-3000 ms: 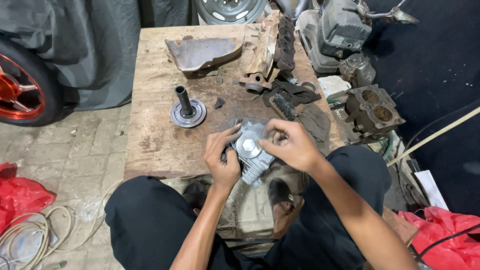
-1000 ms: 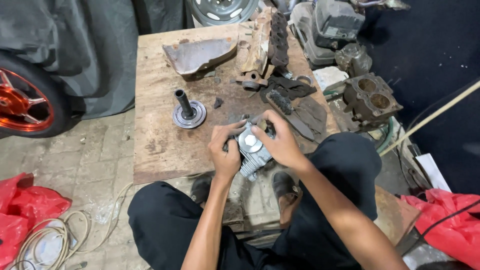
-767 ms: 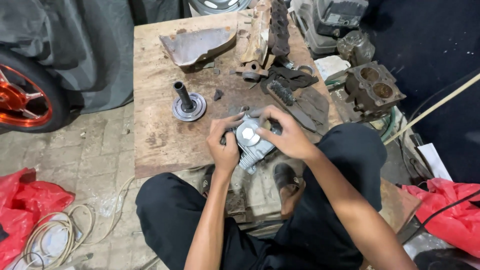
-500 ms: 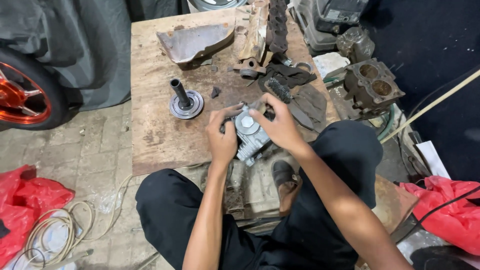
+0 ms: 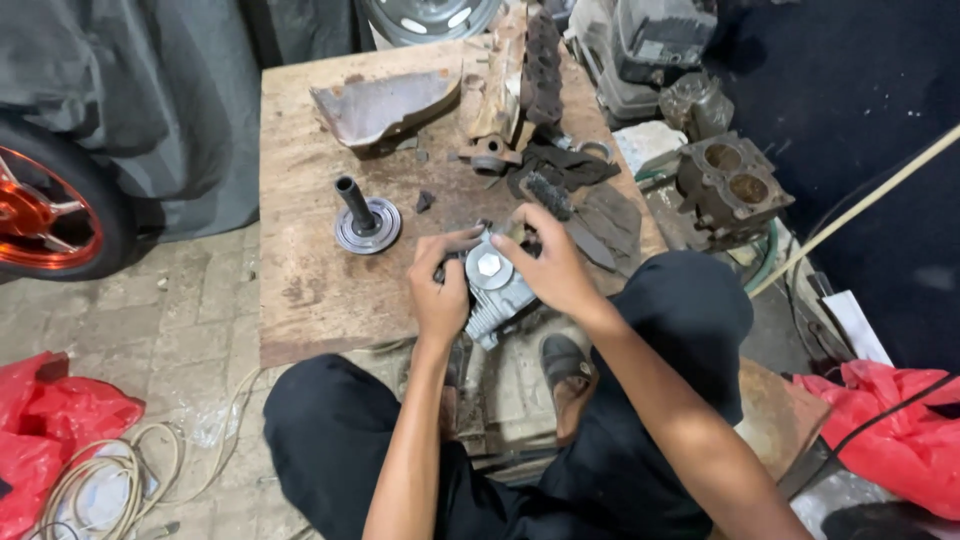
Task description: The person scrubs a metallic engine cylinder head with a small abrasive pad, then uses a wire brush to clean the crevices and surfaces. The person rotates the part to access different areas and continues scrubbing throughout the clip.
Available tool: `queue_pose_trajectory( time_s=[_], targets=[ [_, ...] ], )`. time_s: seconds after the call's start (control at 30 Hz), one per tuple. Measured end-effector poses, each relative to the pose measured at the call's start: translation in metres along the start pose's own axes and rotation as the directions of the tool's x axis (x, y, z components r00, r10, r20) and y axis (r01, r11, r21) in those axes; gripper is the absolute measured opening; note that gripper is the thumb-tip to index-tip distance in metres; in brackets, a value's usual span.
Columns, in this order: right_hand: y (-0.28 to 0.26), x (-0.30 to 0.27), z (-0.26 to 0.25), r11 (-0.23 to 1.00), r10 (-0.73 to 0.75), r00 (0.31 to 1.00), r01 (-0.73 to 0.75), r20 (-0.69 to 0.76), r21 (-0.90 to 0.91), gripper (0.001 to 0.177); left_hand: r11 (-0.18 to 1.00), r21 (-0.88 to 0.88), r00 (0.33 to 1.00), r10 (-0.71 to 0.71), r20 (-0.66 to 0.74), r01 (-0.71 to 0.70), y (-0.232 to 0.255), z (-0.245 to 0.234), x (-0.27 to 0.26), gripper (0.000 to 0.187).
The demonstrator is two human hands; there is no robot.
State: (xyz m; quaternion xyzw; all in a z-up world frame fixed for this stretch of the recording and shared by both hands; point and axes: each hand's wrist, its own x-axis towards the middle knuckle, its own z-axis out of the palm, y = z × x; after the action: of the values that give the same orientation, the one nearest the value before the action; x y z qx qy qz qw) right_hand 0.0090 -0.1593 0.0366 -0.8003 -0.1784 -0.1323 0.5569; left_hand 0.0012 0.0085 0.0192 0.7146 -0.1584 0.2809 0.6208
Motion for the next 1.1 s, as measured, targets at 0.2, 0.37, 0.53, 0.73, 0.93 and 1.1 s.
queue_pose_trajectory(
  time_s=[0.2, 0.37, 0.53, 0.73, 0.93, 1.1],
  targets=[
    [-0.016, -0.006, -0.021, 1.000, 0.012, 0.990, -0.014, 0.140, 0.015, 0.021, 1.000, -0.002, 1.000, -0.023, 0.015, 0.023, -0.005, -0.002, -0.007, 0.031],
    [0.006, -0.006, -0.002, 0.999, 0.002, 1.000, -0.001, 0.025, -0.037, 0.020, 0.999, 0.002, 0.998, -0.047, 0.032, 0.047, 0.003, 0.000, -0.005, 0.031],
    [0.028, -0.009, 0.003, 0.981, 0.167, 0.974, -0.149, -0.154, 0.123, 0.018, 0.998, 0.056, 0.985, -0.023, 0.168, 0.014, 0.001, -0.006, -0.001, 0.030],
    [0.014, -0.018, -0.025, 0.925, 0.313, 0.925, -0.244, -0.216, 0.292, 0.012, 0.997, 0.077, 0.956, -0.031, 0.293, 0.009, 0.002, -0.019, 0.010, 0.029],
    [0.021, -0.027, -0.016, 0.889, 0.335, 0.942, -0.317, 0.002, 0.330, 0.026, 1.000, 0.010, 0.985, 0.017, 0.174, -0.019, -0.013, -0.003, 0.004, 0.027],
    [0.007, -0.034, -0.015, 0.882, 0.364, 0.931, -0.345, 0.000, 0.322, 0.019, 0.999, -0.029, 0.995, -0.039, 0.096, 0.042, -0.018, -0.007, -0.004, 0.027]
  ],
)
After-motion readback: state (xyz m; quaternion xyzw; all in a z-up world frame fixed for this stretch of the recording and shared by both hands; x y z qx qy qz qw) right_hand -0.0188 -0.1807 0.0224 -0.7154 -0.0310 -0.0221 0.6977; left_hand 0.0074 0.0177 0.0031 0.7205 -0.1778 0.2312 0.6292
